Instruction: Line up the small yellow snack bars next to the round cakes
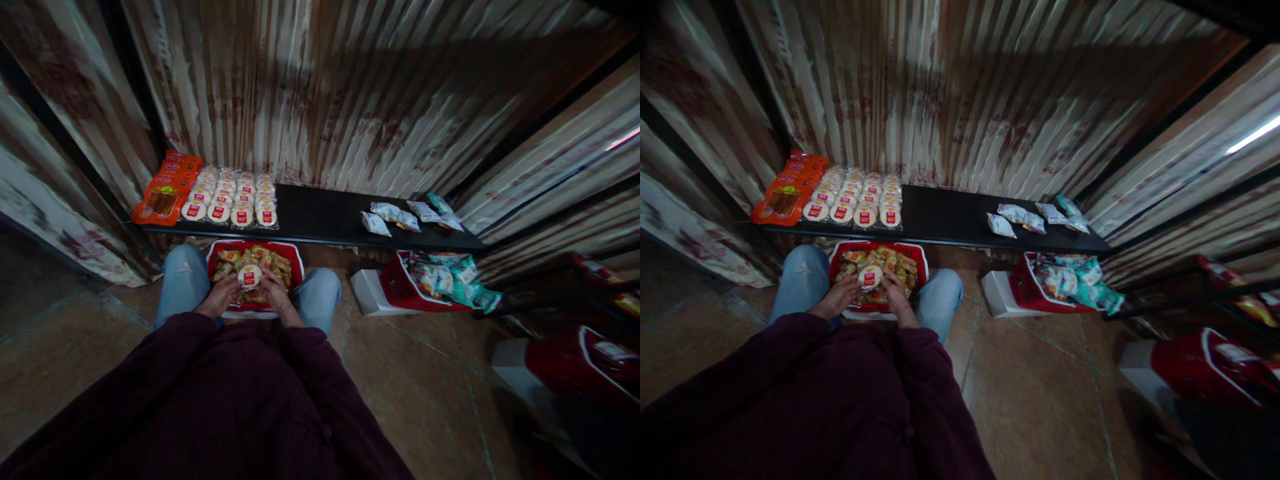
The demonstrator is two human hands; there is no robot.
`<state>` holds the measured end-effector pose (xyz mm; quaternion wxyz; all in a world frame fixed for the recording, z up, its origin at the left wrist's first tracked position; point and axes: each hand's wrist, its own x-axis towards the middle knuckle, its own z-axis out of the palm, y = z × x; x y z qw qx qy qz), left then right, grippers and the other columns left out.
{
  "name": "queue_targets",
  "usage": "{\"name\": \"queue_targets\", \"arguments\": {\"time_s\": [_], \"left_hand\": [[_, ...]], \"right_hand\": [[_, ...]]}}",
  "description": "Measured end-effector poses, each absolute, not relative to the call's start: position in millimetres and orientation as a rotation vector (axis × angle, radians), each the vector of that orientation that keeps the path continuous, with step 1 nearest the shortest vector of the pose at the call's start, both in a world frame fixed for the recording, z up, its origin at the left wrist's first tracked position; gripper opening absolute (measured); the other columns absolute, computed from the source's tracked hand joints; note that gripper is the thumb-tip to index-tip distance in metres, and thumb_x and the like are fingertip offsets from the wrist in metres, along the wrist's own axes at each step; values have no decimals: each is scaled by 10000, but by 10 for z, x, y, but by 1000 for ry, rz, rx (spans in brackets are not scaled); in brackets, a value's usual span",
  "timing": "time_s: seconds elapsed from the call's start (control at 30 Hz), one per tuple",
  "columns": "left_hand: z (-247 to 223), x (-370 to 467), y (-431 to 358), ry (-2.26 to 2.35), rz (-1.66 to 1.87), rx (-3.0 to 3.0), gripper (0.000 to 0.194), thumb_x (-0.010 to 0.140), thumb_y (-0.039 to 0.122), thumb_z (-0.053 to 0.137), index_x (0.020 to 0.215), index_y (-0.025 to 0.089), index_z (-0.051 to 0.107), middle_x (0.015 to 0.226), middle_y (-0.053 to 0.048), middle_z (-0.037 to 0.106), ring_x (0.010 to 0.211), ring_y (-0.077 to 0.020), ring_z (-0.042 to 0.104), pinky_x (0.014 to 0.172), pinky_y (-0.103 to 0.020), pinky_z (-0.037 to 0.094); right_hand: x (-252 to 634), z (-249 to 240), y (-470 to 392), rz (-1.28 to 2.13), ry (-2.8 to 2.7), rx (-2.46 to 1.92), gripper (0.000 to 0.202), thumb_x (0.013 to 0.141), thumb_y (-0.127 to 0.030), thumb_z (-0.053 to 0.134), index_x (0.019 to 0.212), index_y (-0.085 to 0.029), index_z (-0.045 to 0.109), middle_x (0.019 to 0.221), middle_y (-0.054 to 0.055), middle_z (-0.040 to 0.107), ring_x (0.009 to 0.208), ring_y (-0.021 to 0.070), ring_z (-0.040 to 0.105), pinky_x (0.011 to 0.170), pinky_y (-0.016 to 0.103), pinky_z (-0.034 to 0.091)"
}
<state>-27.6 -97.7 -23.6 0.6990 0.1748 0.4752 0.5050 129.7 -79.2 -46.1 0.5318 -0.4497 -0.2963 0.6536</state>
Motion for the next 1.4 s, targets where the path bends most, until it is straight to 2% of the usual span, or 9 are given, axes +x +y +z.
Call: {"name": "queue_targets", "arguments": {"time_s": [0.23,0.43,0.7,0.8,0.9,1.13,1.3,1.4], "left_hand": [[-234,-296,-1004,1058,1124,399,305,686,64,681,968,164,623,900,-46,703,761,-130,657,699,-243,532],[-207,-300,-1010,1055,1099,439,337,672,104,706,994,171,634,852,-39,698,652,-109,625,611,-225,501],[-305,-317,-978,1147,1170,440,376,643,149,731,952,198,522,726,19,654,601,-109,630,592,-231,503],[-318,-314,-975,1126,1195,471,367,633,175,745,911,200,506,720,22,655,636,-122,646,641,-262,524],[-295,-303,-987,1100,1158,509,318,650,197,741,908,178,556,739,-6,672,670,-125,652,673,-261,528],[-243,-265,-1011,1015,1109,490,297,676,283,742,933,178,639,944,-46,679,816,-146,644,729,-282,540],[-304,-270,-1004,981,1096,491,330,674,360,742,926,185,620,886,-42,677,790,-144,640,701,-276,531],[-325,-282,-991,992,1098,471,314,681,340,731,929,196,602,870,-36,682,772,-149,647,684,-274,527]], "right_hand": [[1314,-427,-836,1666,-611,-1080,308,628,-204,748,922,-208,657,749,-11,704,684,130,652,681,293,557],[1296,-434,-864,1725,-655,-1047,268,643,-229,740,884,-207,623,791,2,715,732,152,678,710,309,565],[1302,-381,-853,1787,-547,-1016,316,652,-190,721,936,-215,584,801,-1,716,799,176,682,789,393,553],[1314,-383,-840,1802,-540,-985,343,649,-203,730,960,-218,586,821,-5,713,788,167,677,809,403,541],[1321,-392,-835,1798,-565,-945,366,643,-223,740,983,-225,603,838,-9,712,793,156,667,824,390,529],[1313,-384,-855,1828,-742,-916,425,644,-295,744,1057,-281,646,1055,3,687,999,167,624,882,344,482],[1307,-369,-868,1840,-852,-937,415,615,-314,764,1021,-282,681,1114,-3,668,1009,177,609,909,359,461],[1299,-356,-875,1858,-889,-946,406,592,-332,778,983,-253,700,1088,17,681,981,182,612,926,374,448]]}}
